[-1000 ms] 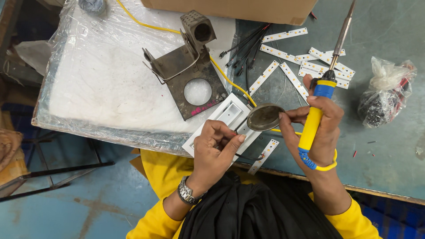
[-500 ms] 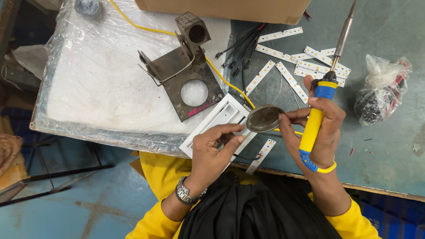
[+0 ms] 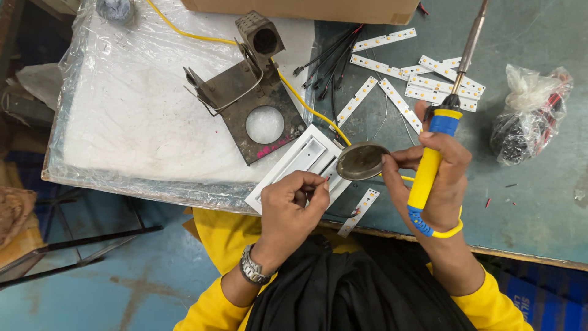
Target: The person solders LED strip modules into a white plastic housing using a soldering iron and solder. They repeatedly tin wires, place LED strips into slots, and solder connections at both ends of each strip. The person occasionally dips the soldering iron tip into a small metal container, likely for flux or cleaning, and continues the process across multiple LED strips.
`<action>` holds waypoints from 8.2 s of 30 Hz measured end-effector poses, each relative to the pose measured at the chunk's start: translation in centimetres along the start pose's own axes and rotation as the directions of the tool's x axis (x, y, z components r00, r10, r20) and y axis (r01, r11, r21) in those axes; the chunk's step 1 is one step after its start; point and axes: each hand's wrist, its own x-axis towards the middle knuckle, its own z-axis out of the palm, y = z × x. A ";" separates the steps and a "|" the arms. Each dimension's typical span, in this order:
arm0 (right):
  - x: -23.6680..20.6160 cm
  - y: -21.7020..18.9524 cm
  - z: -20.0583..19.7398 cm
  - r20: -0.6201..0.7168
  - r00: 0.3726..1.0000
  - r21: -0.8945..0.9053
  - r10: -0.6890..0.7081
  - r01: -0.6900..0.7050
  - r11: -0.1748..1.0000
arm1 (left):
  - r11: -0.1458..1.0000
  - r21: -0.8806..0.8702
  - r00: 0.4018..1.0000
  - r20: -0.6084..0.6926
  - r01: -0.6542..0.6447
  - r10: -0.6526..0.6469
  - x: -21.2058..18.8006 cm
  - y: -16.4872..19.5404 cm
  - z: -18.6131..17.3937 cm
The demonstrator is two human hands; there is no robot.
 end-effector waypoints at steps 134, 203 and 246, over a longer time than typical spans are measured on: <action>-0.9 -2.9 1.0 0.045 0.988 0.020 -0.145 0.145 0.989 | 0.981 -0.173 0.995 -0.030 0.093 -0.100 0.0 -1.0 -1.2; 0.0 -1.6 0.3 0.030 0.989 0.034 -0.147 0.146 0.989 | 0.979 -0.056 0.980 0.040 0.195 -0.193 2.3 0.2 -0.3; 3.4 -1.4 2.1 0.041 0.997 0.246 0.058 -0.066 0.967 | 0.942 -0.335 0.988 0.148 0.003 0.049 0.2 -1.0 -3.3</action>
